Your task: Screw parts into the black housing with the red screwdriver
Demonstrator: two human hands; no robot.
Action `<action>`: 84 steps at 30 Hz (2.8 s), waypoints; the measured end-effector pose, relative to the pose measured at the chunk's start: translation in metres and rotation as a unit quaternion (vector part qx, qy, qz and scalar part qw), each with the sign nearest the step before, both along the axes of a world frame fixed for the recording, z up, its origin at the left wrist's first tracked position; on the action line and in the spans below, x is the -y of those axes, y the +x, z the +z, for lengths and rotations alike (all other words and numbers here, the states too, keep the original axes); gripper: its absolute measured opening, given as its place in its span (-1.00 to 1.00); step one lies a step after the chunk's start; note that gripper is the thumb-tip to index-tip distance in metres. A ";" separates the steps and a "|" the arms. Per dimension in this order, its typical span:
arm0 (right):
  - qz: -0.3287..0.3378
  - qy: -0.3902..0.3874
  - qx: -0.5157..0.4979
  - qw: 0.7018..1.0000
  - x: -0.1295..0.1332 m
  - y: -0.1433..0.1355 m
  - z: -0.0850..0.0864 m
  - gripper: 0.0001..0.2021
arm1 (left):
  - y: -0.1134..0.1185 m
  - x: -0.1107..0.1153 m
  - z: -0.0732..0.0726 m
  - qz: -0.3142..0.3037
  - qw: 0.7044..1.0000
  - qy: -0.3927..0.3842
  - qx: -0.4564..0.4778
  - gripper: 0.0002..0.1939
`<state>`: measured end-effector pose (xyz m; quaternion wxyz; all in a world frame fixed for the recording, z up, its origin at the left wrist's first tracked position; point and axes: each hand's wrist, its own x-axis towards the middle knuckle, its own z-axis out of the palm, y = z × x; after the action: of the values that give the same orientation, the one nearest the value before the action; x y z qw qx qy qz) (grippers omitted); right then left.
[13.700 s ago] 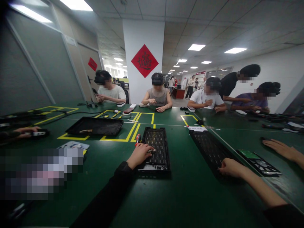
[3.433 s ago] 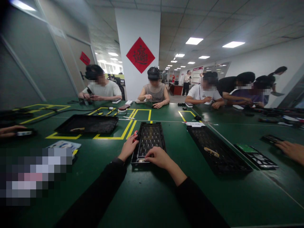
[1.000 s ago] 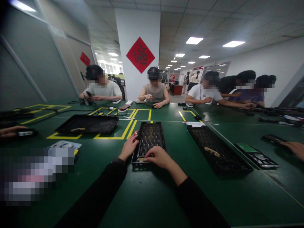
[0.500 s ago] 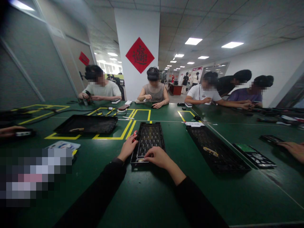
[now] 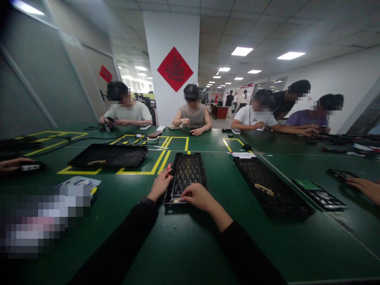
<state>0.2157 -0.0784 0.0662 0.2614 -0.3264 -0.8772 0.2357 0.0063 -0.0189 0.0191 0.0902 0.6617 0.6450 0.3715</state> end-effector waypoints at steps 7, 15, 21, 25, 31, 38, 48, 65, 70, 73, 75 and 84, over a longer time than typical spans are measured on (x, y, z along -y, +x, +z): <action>-0.005 0.003 -0.002 1.000 0.001 0.001 0.001 -0.83 | 0.001 0.001 0.001 0.004 1.000 -0.008 0.002 -0.61; -0.002 0.015 0.000 1.000 -0.001 0.001 -0.001 -0.83 | 0.000 0.000 0.001 0.001 1.000 -0.008 0.004 -0.60; 0.000 0.002 0.000 1.000 -0.001 0.001 -0.002 -0.83 | 0.000 -0.001 -0.001 0.001 1.000 -0.006 0.003 -0.60; -0.002 0.001 0.002 1.000 0.000 0.001 0.000 -0.83 | 0.000 -0.002 -0.002 -0.002 1.000 -0.005 0.004 -0.60; -0.011 0.013 -0.004 1.000 0.001 0.001 0.002 -0.84 | 0.000 -0.002 -0.002 -0.002 1.000 -0.009 0.004 -0.59; -0.003 -0.002 0.005 1.000 -0.001 0.001 -0.001 -0.83 | -0.001 -0.001 -0.001 0.001 1.000 -0.010 0.009 -0.59; -0.003 0.005 -0.007 1.000 -0.001 0.000 0.000 -0.84 | 0.000 -0.001 0.000 0.003 1.000 -0.011 0.011 -0.60; -0.016 -0.045 -0.033 0.998 0.002 0.000 0.001 -0.79 | 0.000 -0.001 -0.001 -0.002 1.000 -0.006 0.008 -0.60; -0.017 -0.047 -0.037 0.998 0.001 0.000 0.000 -0.77 | 0.001 0.000 0.001 0.001 1.000 -0.013 0.015 -0.60; -0.021 -0.031 -0.040 0.998 0.001 0.001 -0.001 -0.77 | 0.001 -0.001 0.001 0.001 1.000 -0.008 0.015 -0.60; -0.023 -0.023 -0.039 0.999 0.001 0.001 0.000 -0.78 | 0.001 -0.001 0.001 -0.001 1.000 -0.005 0.014 -0.60; -0.030 -0.020 0.002 0.999 0.001 0.001 0.001 -0.81 | 0.000 -0.003 -0.002 -0.004 1.000 0.003 0.025 -0.60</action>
<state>0.2163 -0.0797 0.0669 0.2605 -0.3584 -0.8625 0.2446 0.0065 -0.0162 0.0173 0.1056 0.6547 0.6390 0.3896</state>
